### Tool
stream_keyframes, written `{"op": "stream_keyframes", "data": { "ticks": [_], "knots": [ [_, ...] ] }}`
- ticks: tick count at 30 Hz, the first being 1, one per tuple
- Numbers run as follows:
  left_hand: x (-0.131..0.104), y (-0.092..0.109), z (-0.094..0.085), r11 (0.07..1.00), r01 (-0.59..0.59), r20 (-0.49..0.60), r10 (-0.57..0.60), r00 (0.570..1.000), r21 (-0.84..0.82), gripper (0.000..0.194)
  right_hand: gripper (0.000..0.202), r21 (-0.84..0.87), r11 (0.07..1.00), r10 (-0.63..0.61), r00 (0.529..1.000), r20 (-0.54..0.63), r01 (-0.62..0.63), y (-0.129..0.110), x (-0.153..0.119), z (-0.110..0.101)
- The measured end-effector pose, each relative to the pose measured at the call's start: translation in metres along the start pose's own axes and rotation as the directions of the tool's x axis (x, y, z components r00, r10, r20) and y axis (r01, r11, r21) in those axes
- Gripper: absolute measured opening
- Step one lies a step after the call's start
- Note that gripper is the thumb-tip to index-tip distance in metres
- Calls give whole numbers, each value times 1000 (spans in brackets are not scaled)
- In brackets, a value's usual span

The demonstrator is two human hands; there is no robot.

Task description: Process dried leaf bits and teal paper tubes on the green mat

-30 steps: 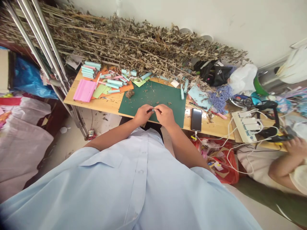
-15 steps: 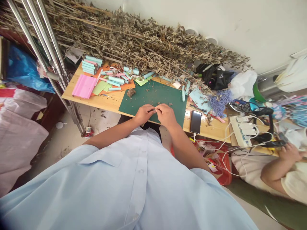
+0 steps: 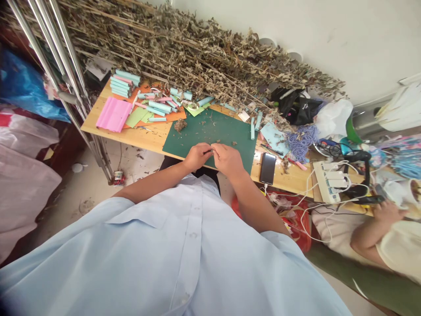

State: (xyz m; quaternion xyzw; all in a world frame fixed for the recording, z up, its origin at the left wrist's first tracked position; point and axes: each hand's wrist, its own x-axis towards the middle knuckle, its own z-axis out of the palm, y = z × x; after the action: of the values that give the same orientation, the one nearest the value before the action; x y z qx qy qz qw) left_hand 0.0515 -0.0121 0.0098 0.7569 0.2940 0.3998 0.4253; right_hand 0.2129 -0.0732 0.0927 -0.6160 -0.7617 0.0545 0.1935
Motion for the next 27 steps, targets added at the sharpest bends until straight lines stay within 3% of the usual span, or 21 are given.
{"op": "stream_keyframes", "data": {
  "ticks": [9,14,27],
  "knots": [
    [0,1,0,1000,17,15,-18,1000,8,18,34,55,994,98,994,-52,-95,-3,7,2],
    [0,1,0,1000,3,18,-3,1000,1,19,38,16,997,75,997,-22,-75,-5,7,1],
    [-1,0,2,1000,-13,9,13,1000,9,18,26,-327,937,-47,971,236,124,-16,12,-20]
  ]
}}
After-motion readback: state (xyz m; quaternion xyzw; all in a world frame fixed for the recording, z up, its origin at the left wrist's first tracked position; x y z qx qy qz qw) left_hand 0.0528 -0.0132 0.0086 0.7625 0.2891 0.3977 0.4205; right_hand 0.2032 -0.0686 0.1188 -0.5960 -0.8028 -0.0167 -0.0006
